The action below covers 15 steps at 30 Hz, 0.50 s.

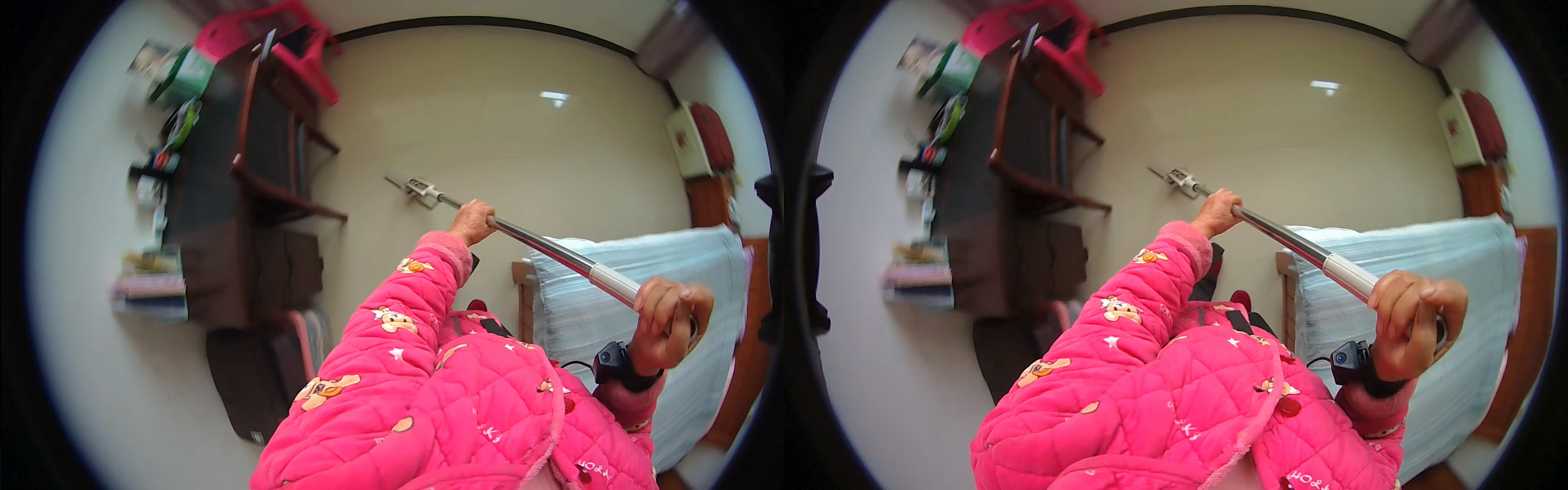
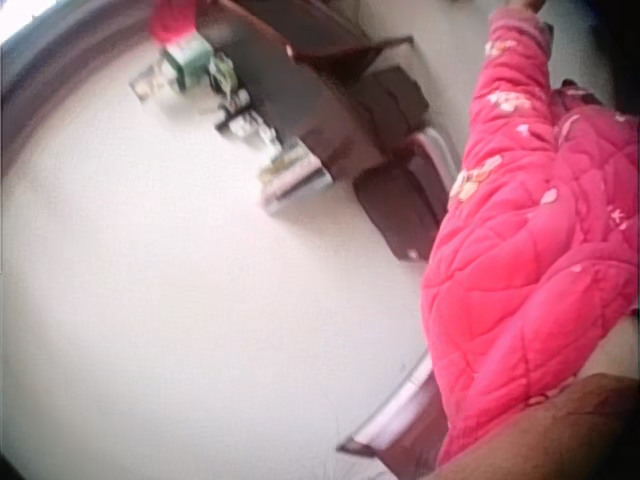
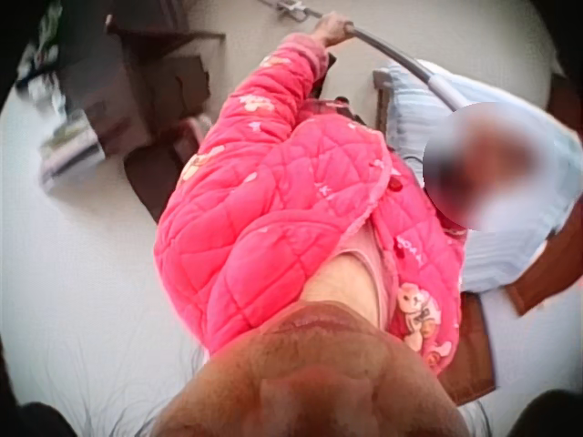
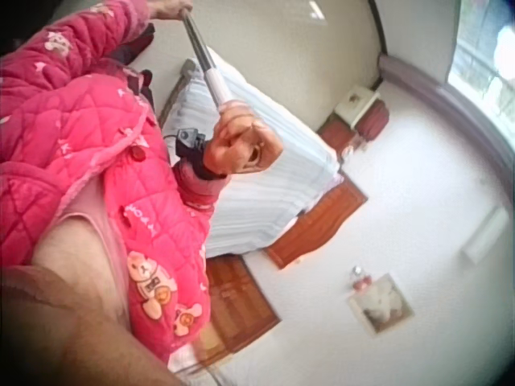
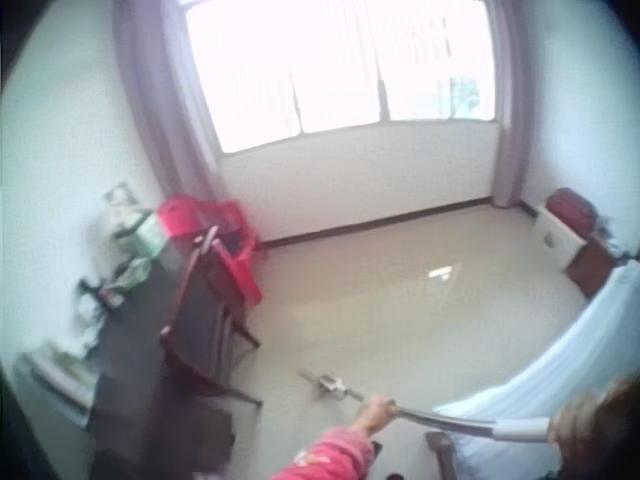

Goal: The person mops the tiled floor of a bedroom using a flat mop, moving around a bed, desk, and chair. The person then moves into an adjacent room and continues mopping near stacked sacks.

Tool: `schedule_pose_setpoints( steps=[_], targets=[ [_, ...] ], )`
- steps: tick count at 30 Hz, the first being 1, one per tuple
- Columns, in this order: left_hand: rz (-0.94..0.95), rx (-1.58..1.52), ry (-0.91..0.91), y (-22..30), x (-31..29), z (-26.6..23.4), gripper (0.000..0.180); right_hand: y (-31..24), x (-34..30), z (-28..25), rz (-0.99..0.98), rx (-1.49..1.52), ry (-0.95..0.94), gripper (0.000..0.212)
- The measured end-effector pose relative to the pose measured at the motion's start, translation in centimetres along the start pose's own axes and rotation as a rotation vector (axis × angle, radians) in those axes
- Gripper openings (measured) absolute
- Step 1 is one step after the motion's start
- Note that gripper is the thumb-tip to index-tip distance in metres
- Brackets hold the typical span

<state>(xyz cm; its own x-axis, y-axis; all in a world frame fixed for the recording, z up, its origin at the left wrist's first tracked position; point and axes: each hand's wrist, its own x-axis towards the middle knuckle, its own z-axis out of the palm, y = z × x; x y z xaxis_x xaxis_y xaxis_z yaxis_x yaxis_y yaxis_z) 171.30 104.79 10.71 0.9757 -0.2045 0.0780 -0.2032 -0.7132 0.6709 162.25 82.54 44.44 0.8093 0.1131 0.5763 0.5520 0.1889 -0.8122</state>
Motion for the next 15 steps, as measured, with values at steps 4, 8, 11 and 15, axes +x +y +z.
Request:
schedule_pose_setpoints(
  steps=[4,8,11,15],
  targets=[
    [-0.208,-0.074,0.141,-0.1,-7.0,-0.3,0.018,-1.6,-3.1,1.9,-0.038,-0.008,-0.185,0.007],
    [-0.183,-0.027,0.145,-0.6,-12.1,-0.8,0.018,-4.8,-6.0,4.0,0.026,-0.066,-0.342,0.006],
    [-0.265,-0.05,0.144,0.4,-15.1,-2.6,0.02,-6.7,-6.6,5.0,0.053,-0.063,-0.393,0.003],
    [-0.37,0.017,0.094,1.7,-19.7,-3.9,0.023,-8.3,-9.3,6.8,0.079,0.009,-0.26,0.003]
  ],
)
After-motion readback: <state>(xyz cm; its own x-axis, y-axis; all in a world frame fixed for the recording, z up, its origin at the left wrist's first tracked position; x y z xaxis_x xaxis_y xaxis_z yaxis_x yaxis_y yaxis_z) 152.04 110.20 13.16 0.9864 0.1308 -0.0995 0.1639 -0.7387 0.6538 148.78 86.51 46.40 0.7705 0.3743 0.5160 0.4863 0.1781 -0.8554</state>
